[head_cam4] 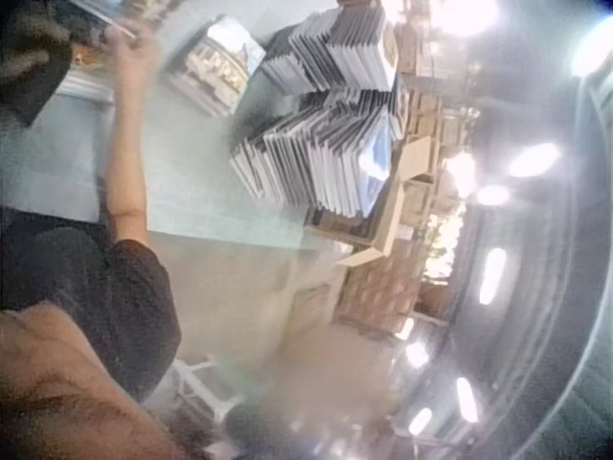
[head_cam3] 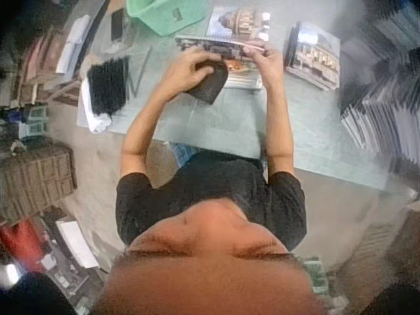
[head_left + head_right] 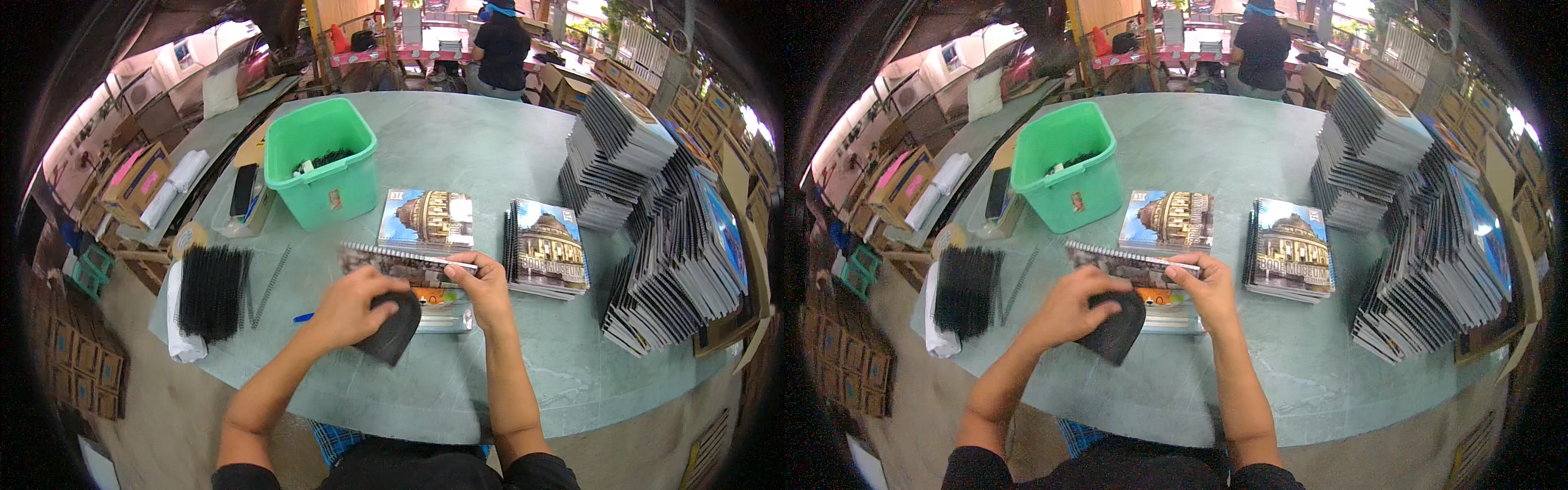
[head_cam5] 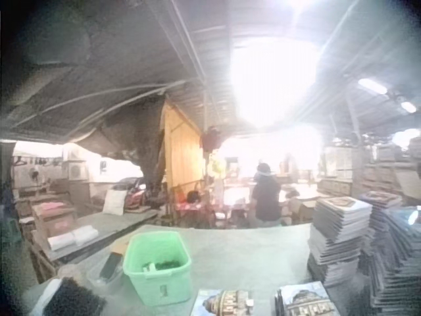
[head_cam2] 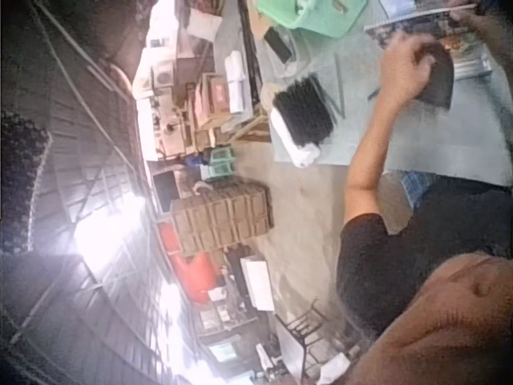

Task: The person assembles calendars by inserting wire binders through pre-punched holes in paper stacks and covers, using shears to cut the wire to size.

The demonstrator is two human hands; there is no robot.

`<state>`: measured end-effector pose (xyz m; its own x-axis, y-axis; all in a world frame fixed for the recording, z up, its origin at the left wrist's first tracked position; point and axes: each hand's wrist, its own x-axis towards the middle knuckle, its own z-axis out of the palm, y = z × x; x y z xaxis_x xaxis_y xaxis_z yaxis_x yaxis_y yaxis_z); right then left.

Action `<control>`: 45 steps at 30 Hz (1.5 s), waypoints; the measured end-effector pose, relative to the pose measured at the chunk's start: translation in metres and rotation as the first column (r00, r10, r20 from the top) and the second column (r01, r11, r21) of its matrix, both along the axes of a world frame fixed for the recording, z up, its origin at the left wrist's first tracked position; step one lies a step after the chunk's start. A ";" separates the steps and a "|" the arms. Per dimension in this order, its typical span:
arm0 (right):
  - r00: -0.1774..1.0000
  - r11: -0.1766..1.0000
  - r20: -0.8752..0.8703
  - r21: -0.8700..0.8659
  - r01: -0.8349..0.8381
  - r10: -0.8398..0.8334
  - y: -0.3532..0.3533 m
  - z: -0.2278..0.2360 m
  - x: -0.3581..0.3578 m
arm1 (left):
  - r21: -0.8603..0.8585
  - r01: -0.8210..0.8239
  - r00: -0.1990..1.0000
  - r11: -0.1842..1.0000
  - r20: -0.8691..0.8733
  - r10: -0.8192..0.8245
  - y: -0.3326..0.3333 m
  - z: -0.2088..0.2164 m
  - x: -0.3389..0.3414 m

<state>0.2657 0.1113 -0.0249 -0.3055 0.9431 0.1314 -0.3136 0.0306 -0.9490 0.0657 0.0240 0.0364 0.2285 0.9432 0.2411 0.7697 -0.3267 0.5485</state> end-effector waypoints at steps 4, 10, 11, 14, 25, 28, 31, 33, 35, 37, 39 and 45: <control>0.998 0.998 -0.028 -0.013 -0.064 0.063 0.001 0.001 -0.001 | 0.351 -0.550 0.750 0.758 0.606 0.264 0.017 -0.001 0.012; 0.993 0.993 -0.007 -0.027 -0.118 0.118 0.008 0.001 0.009 | 0.362 -0.465 0.823 0.808 0.514 0.243 0.013 0.018 0.015; 0.993 0.992 -0.023 -0.036 -0.117 0.117 0.006 -0.001 0.008 | 0.375 -0.345 0.913 0.861 0.345 0.215 0.014 0.013 0.013; 0.992 0.991 -0.010 -0.025 -0.129 0.129 0.007 -0.003 0.012 | 0.069 -0.023 1.000 0.997 0.022 0.022 0.014 0.000 0.020; 0.969 0.971 0.067 0.021 -0.238 0.236 0.007 -0.007 0.013 | 0.370 -0.500 0.798 0.783 0.549 0.250 0.031 0.018 0.046; 0.956 0.964 0.136 0.027 -0.265 0.259 0.007 -0.011 0.015 | 0.399 -0.186 0.978 0.898 0.160 0.131 0.030 0.011 0.039; 0.967 0.974 0.143 0.048 -0.221 0.213 0.006 -0.009 0.012 | 0.466 -0.195 0.980 0.863 0.131 0.151 0.035 0.018 0.042; 0.977 0.980 0.140 0.096 -0.174 0.160 0.009 -0.011 0.016 | 0.349 -0.121 0.988 0.929 0.129 0.081 0.032 0.000 0.054; 0.976 0.979 0.164 0.122 -0.165 0.144 0.010 -0.010 0.020 | 0.050 -0.016 0.998 0.999 0.064 0.012 0.008 -0.034 0.063; 0.966 0.967 0.175 0.135 -0.217 0.193 0.008 -0.008 0.011 | -0.226 0.134 0.991 0.965 0.037 -0.129 -0.020 -0.087 0.055; 0.975 0.980 0.158 0.094 -0.174 0.158 0.003 0.001 0.001 | -0.082 0.085 0.995 0.993 -0.040 -0.089 -0.028 -0.098 0.052; 0.989 0.970 -0.098 0.226 -0.089 0.114 0.005 0.000 0.009 | 0.553 -0.102 0.959 0.827 -0.165 0.229 0.023 -0.016 0.043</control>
<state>0.2752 0.1168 -0.0246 -0.3704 0.8518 0.3704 -0.4276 0.1976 -0.8821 0.1091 0.0470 0.0202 0.1863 0.7085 0.6806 0.9163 -0.3753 0.1399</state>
